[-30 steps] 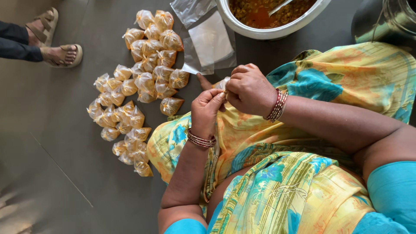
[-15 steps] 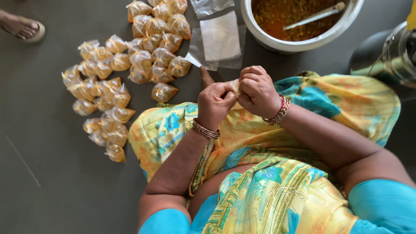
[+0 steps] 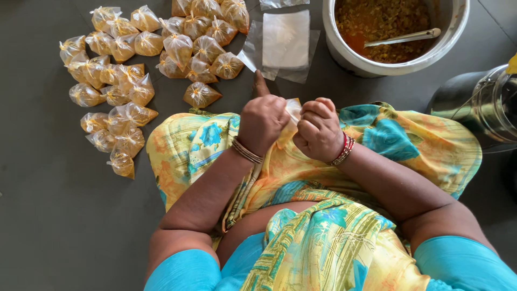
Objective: The person scoops a reddish-brown food mixture from a large metal pot into small clear plastic bags using a ladle. They then tie the top of each bag and place it on the floor with other completed bags.
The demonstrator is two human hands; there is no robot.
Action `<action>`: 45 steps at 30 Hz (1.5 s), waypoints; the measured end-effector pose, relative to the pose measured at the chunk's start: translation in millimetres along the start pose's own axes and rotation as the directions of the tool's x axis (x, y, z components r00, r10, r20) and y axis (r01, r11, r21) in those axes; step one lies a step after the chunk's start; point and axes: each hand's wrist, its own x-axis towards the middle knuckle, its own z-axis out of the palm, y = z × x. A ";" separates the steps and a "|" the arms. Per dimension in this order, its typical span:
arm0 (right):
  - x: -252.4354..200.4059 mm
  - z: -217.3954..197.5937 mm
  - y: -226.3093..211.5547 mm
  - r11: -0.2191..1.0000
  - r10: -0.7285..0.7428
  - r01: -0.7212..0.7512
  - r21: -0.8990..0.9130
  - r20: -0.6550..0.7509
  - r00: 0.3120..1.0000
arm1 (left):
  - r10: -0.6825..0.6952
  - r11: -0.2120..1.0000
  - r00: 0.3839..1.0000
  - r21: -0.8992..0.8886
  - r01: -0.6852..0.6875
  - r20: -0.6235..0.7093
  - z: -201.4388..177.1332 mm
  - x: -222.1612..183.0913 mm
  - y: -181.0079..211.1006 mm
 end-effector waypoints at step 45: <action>-17.1 20.0 74.3 0.855 0.518 -0.514 -0.067 0.150 0.842 | -0.411 0.805 0.856 0.317 0.502 -0.313 -11.2 20.9 -209.5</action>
